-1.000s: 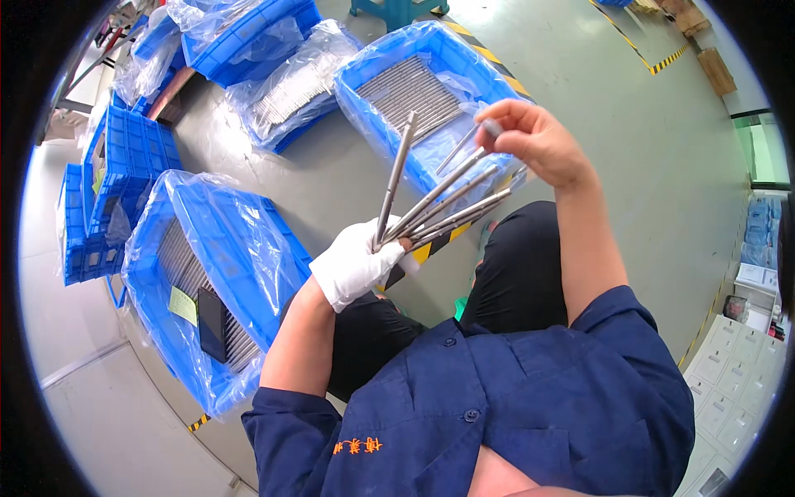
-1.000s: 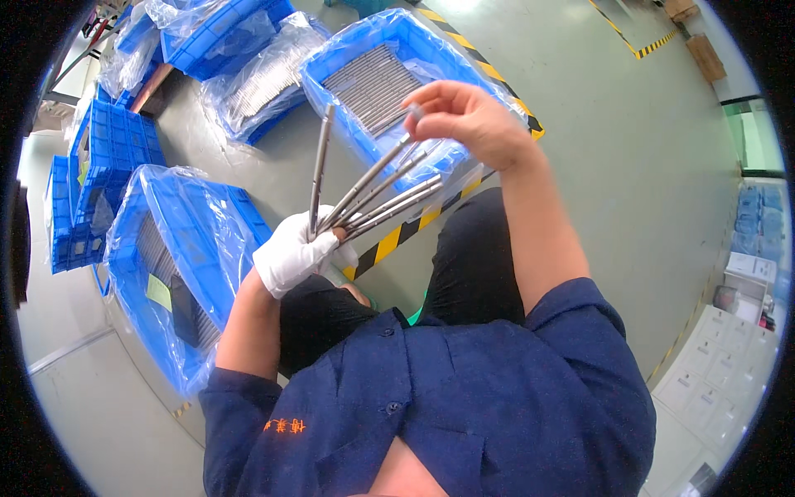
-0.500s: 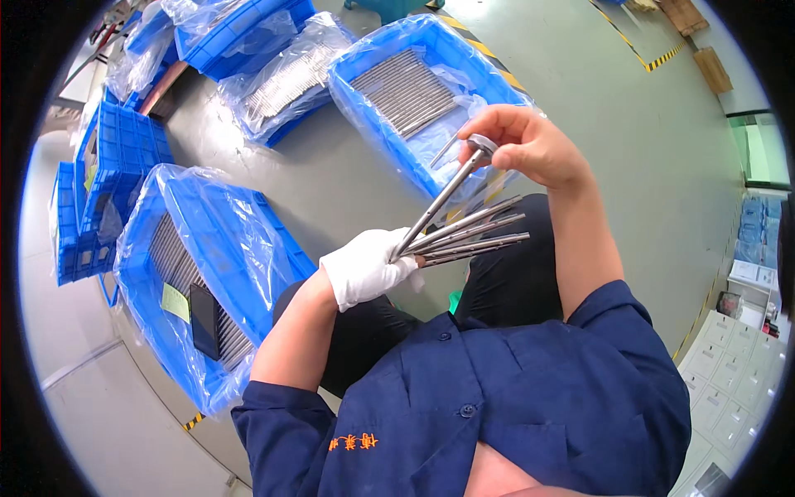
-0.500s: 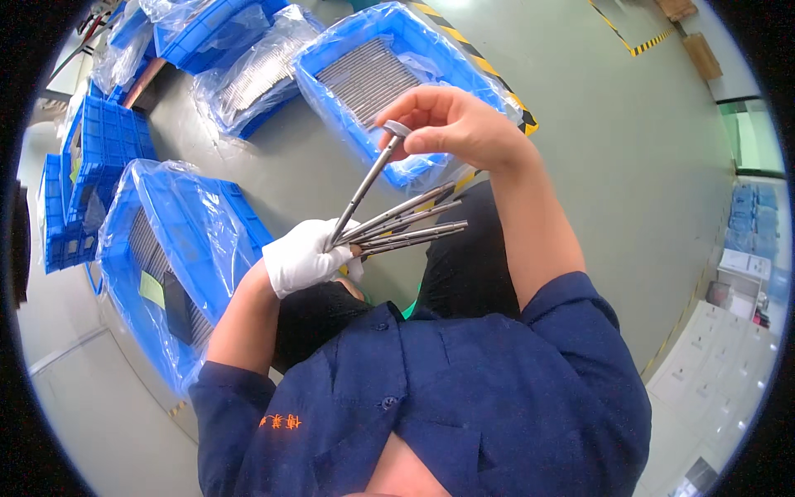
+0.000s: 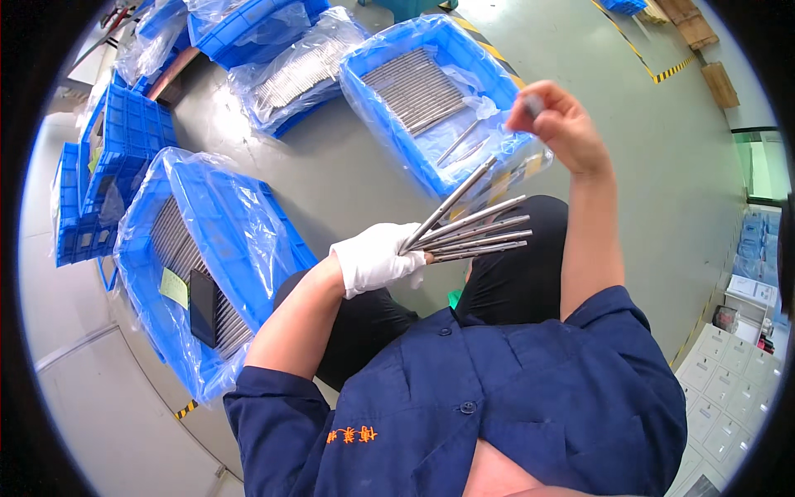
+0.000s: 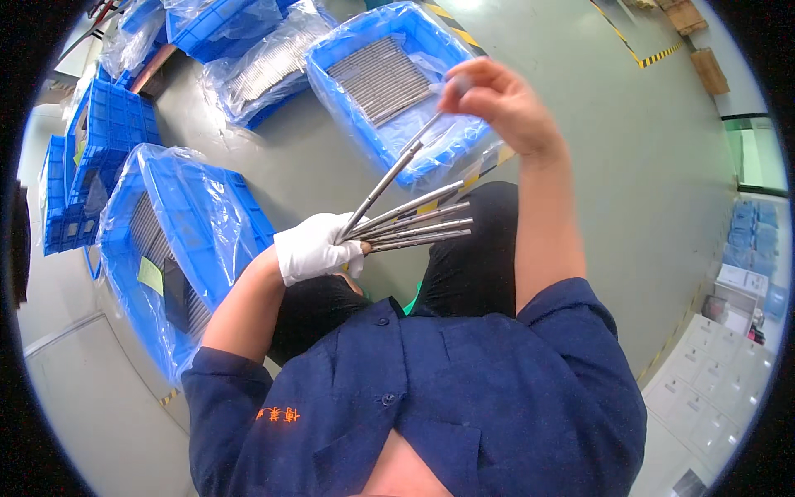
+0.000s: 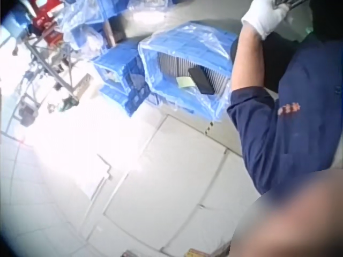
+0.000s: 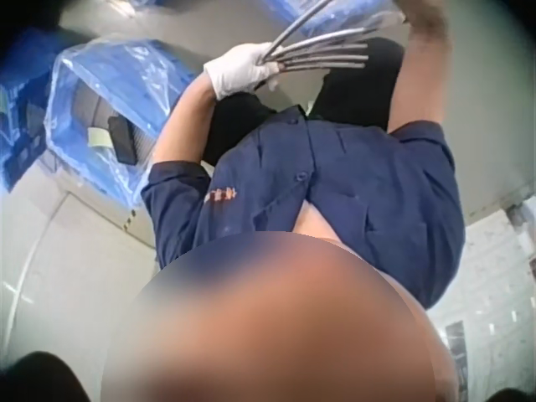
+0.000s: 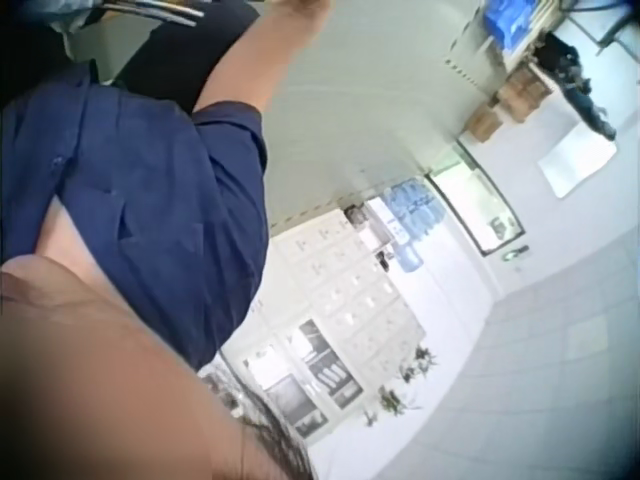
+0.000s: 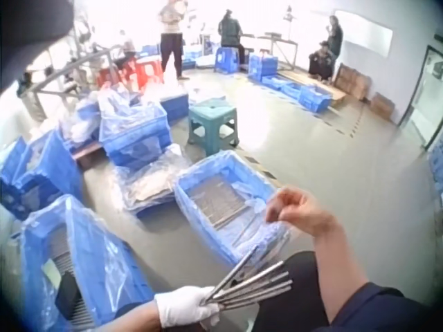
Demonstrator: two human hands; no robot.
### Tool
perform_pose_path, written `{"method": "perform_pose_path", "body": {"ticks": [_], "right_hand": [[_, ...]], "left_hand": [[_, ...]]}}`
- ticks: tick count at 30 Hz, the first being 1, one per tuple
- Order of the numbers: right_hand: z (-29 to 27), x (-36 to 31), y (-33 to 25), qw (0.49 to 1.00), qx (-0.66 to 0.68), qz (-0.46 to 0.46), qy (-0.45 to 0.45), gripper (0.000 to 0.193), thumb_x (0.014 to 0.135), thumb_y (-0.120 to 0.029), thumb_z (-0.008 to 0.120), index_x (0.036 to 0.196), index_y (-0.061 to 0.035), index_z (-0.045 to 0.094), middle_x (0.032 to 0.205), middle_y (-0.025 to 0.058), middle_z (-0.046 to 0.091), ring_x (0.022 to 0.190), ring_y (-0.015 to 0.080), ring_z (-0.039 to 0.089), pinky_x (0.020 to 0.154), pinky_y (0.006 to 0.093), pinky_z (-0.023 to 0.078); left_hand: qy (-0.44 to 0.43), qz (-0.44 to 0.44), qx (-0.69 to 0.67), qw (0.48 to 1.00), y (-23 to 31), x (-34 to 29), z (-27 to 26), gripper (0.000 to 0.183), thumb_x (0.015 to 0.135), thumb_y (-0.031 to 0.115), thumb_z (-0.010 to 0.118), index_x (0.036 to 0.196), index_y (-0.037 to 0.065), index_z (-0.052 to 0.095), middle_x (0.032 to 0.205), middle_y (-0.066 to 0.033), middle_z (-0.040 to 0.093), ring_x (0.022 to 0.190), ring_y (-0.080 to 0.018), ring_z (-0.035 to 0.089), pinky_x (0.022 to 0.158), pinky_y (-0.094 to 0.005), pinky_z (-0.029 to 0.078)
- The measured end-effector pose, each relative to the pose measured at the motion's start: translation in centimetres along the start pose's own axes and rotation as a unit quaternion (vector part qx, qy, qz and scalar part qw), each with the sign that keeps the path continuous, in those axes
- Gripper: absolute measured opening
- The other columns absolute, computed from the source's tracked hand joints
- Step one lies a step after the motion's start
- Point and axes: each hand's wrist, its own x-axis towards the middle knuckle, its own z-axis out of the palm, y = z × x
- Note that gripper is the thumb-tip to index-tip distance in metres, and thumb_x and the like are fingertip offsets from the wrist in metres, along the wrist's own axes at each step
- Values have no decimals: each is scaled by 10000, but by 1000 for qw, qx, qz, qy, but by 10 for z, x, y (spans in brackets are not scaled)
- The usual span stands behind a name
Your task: Picking up and inspecting metal rods and small components from storage crates in a factory setting.
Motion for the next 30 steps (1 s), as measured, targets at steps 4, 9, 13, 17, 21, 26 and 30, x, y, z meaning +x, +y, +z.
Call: {"method": "perform_pose_path", "body": {"ticks": [4, 9, 13, 17, 21, 26, 30], "right_hand": [[-7, -1, 4, 954, 225, -16, 197, 153, 783, -40, 548, 936, -37, 546, 869, 79, 556, 817, 196, 570, 821, 324, 482], [17, 9, 28, 975, 11, 123, 186, 193, 790, -64, 565, 982, -56, 582, 687, 30, 507, 668, 118, 490, 544, 243, 389], [102, 1, 51, 737, -643, -209, -9, 454, 647, -130, 636, 1090, -209, 576, 676, 39, 452, 629, 176, 469, 551, 299, 392], [137, -9, 61, 674, -672, -295, -89, 288, 675, -165, 552, 962, -170, 573, 752, 22, 428, 719, 168, 479, 601, 283, 391], [128, -18, 59, 785, -550, -270, -91, 134, 616, -144, 617, 600, -101, 490, 690, 43, 421, 680, 201, 491, 582, 318, 418], [134, -9, 31, 966, -188, -81, 159, 181, 763, -127, 638, 648, -71, 509, 647, -10, 482, 585, 78, 435, 536, 245, 365], [148, 1, 33, 976, 126, 39, 171, 193, 791, -214, 631, 697, -66, 550, 666, -35, 511, 615, 41, 456, 545, 207, 366]], "left_hand": [[117, 66, -125, 983, -13, 6, 1, 300, 730, 247, 632, 912, 33, 527, 748, -39, 520, 630, -120, 490, 582, -250, 411], [87, 69, -555, 825, -18, 13, -12, 117, 792, 135, 554, 838, 49, 489, 576, -13, 470, 468, -120, 472, 454, -248, 399], [100, -3, -493, 864, -31, 16, -6, 122, 796, 121, 540, 852, 13, 522, 643, -57, 553, 539, -168, 563, 478, -272, 453], [-40, -54, -365, 929, -20, 7, 13, 227, 790, 202, 545, 888, -3, 550, 651, -117, 595, 535, -210, 593, 468, -282, 473], [-96, 20, -408, 908, -21, -2, 21, 345, 856, 318, 449, 925, -9, 536, 707, -134, 600, 641, -220, 605, 608, -300, 496], [231, 203, -670, 675, -27, 9, 17, 410, 891, 399, 343, 1026, 44, 496, 1050, -113, 533, 926, -282, 516, 836, -396, 394], [297, 172, -745, 571, 6, 21, 29, 521, 884, 460, 277, 1076, 16, 469, 1049, -130, 550, 996, -269, 498, 882, -391, 380]]}}
